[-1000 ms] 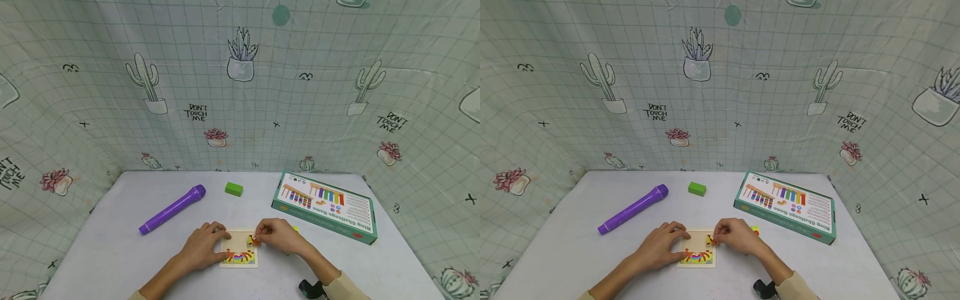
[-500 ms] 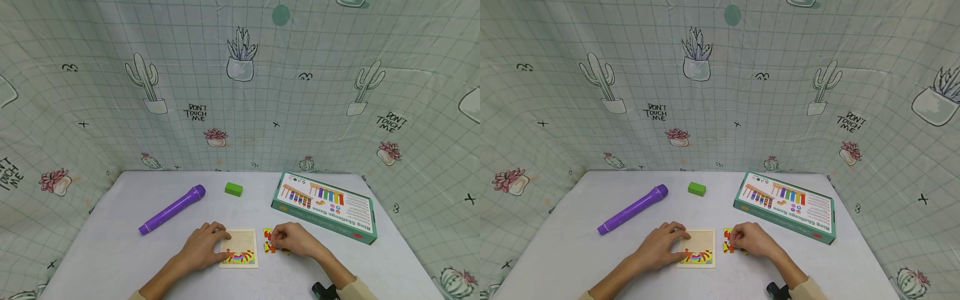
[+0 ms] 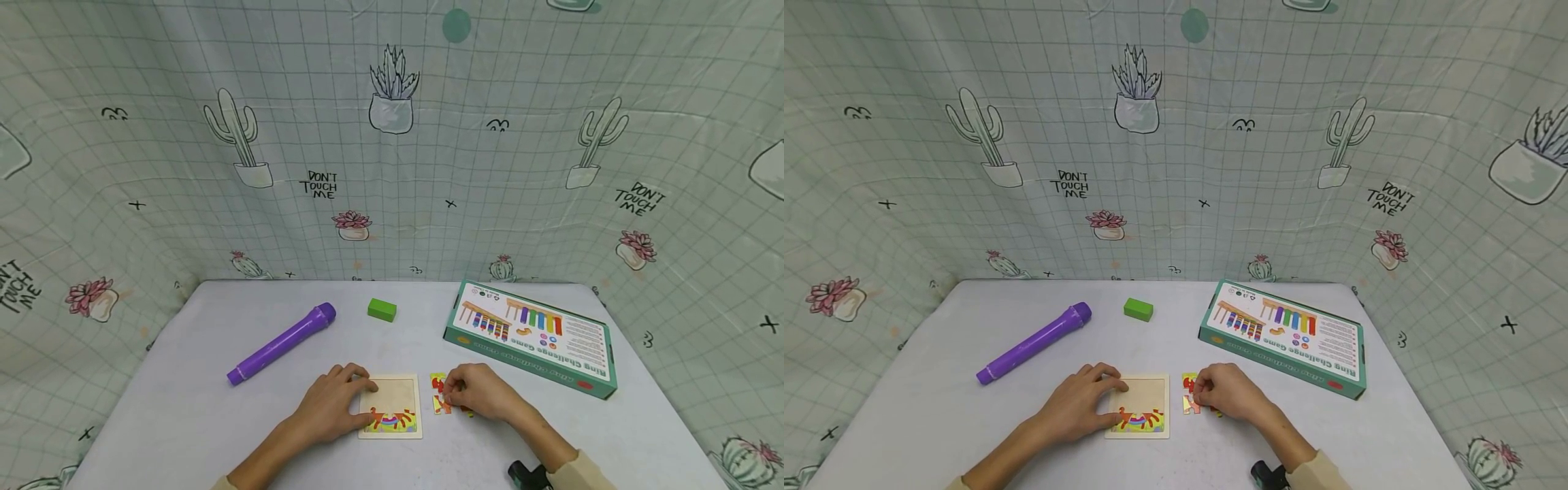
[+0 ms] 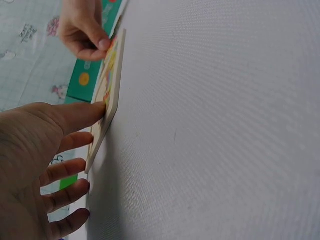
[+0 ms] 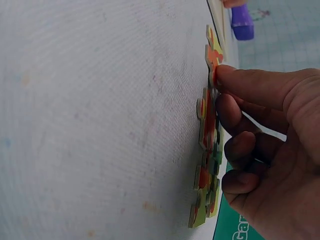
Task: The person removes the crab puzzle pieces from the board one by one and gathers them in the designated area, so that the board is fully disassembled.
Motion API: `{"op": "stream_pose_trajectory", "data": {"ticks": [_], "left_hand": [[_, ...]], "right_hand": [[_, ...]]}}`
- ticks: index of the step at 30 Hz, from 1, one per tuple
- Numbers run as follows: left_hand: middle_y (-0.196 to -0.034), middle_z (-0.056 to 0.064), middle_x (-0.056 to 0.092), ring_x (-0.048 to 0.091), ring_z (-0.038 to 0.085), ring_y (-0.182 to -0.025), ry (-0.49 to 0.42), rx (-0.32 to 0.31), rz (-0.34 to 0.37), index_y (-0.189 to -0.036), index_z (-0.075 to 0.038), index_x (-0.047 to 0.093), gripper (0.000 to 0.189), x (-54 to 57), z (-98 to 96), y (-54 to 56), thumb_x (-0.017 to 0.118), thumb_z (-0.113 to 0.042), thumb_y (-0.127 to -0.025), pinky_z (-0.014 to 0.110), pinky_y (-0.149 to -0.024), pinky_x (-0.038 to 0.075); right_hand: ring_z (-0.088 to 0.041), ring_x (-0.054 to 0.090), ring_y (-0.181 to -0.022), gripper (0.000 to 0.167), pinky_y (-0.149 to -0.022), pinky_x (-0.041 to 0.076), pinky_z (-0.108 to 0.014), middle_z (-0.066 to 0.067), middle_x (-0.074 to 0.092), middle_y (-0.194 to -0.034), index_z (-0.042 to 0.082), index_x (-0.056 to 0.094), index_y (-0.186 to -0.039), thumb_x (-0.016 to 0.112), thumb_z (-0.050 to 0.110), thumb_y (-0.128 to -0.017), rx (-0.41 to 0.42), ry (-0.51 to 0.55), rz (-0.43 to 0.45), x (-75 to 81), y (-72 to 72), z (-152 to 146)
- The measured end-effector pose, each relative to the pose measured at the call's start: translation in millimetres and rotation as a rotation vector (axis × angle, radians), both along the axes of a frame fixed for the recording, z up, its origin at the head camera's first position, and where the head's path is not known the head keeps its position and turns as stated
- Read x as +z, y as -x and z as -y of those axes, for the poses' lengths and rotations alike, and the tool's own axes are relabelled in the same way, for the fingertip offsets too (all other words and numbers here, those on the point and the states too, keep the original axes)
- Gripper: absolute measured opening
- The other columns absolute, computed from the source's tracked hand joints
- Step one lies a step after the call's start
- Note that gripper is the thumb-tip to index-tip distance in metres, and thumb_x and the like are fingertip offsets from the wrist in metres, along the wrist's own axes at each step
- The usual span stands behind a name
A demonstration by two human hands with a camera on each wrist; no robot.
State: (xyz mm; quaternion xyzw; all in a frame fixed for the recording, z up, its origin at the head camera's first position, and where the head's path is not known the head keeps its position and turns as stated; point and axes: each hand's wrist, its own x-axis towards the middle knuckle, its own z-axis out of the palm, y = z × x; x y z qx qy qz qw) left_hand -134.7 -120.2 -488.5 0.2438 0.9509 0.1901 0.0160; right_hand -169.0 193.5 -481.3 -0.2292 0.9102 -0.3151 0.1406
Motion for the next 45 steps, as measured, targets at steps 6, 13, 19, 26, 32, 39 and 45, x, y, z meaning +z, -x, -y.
{"op": "stream_pose_trajectory", "data": {"ticks": [6,13,19,26,32,39,45], "left_hand": [[-0.125,-0.001,0.060,0.055,0.023,-0.111,0.005,0.004,0.003,-0.117,-0.026,0.073,0.044,0.5,-0.4,0.1,0.078,-0.050,-0.081,0.047,-0.087,0.048],[-0.124,-0.002,0.060,0.055,0.023,-0.110,0.000,0.001,0.007,-0.115,-0.026,0.073,0.041,0.6,-0.5,-0.3,0.079,-0.047,-0.081,0.046,-0.087,0.048],[-0.123,-0.002,0.060,0.055,0.022,-0.110,-0.006,-0.009,0.002,-0.115,-0.027,0.073,0.039,1.0,-0.7,-0.3,0.080,-0.045,-0.081,0.046,-0.088,0.048],[-0.123,-0.003,0.061,0.055,0.022,-0.112,-0.024,-0.042,0.006,-0.115,-0.028,0.073,0.035,1.8,-1.4,-0.4,0.080,-0.041,-0.083,0.051,-0.091,0.042],[-0.124,-0.005,0.063,0.053,0.020,-0.116,-0.062,-0.143,0.026,-0.113,-0.033,0.076,0.026,1.1,-2.7,0.3,0.078,-0.029,-0.087,0.051,-0.097,0.042],[-0.113,-0.015,0.066,0.054,0.011,-0.112,-0.054,-0.271,-0.001,-0.109,-0.039,0.078,0.024,1.4,-3.6,1.1,0.073,-0.023,-0.092,0.041,-0.093,0.044],[-0.108,-0.017,0.064,0.053,0.009,-0.108,-0.053,-0.321,-0.012,-0.112,-0.040,0.077,0.027,0.5,-2.3,0.2,0.071,-0.021,-0.094,0.033,-0.086,0.043]], "right_hand": [[-0.005,0.051,-0.066,0.009,-0.058,0.043,-0.023,0.009,0.059,-0.076,0.017,0.071,-0.082,0.076,0.013,-0.088,0.007,-0.009,-0.029,2.8,-1.3,1],[-0.003,0.054,-0.061,0.010,-0.056,0.045,-0.023,0.009,0.060,-0.076,0.018,0.071,-0.082,0.075,0.011,-0.088,0.006,-0.001,-0.025,1.8,-1.4,1],[-0.003,0.055,-0.060,0.010,-0.056,0.046,-0.024,0.009,0.060,-0.077,0.019,0.071,-0.083,0.074,0.011,-0.089,0.005,-0.005,-0.030,0.8,-0.9,0],[-0.003,0.055,-0.062,0.009,-0.057,0.046,-0.024,0.010,0.059,-0.079,0.019,0.071,-0.084,0.074,0.012,-0.090,0.020,-0.018,-0.048,1.2,0.3,0],[-0.002,0.055,-0.062,0.009,-0.058,0.046,-0.024,0.011,0.060,-0.079,0.020,0.072,-0.085,0.074,0.013,-0.090,0.027,-0.029,-0.058,-1.0,1.3,-1],[-0.003,0.052,-0.067,0.006,-0.061,0.045,-0.024,0.014,0.058,-0.076,0.022,0.072,-0.086,0.075,0.018,-0.090,-0.002,-0.016,-0.094,-1.1,-3.2,7],[-0.003,0.052,-0.070,0.016,-0.065,0.044,-0.023,0.013,0.057,-0.078,0.018,0.076,-0.103,0.078,0.022,-0.088,0.065,0.051,-0.033,-3.5,-14.1,22]]}}
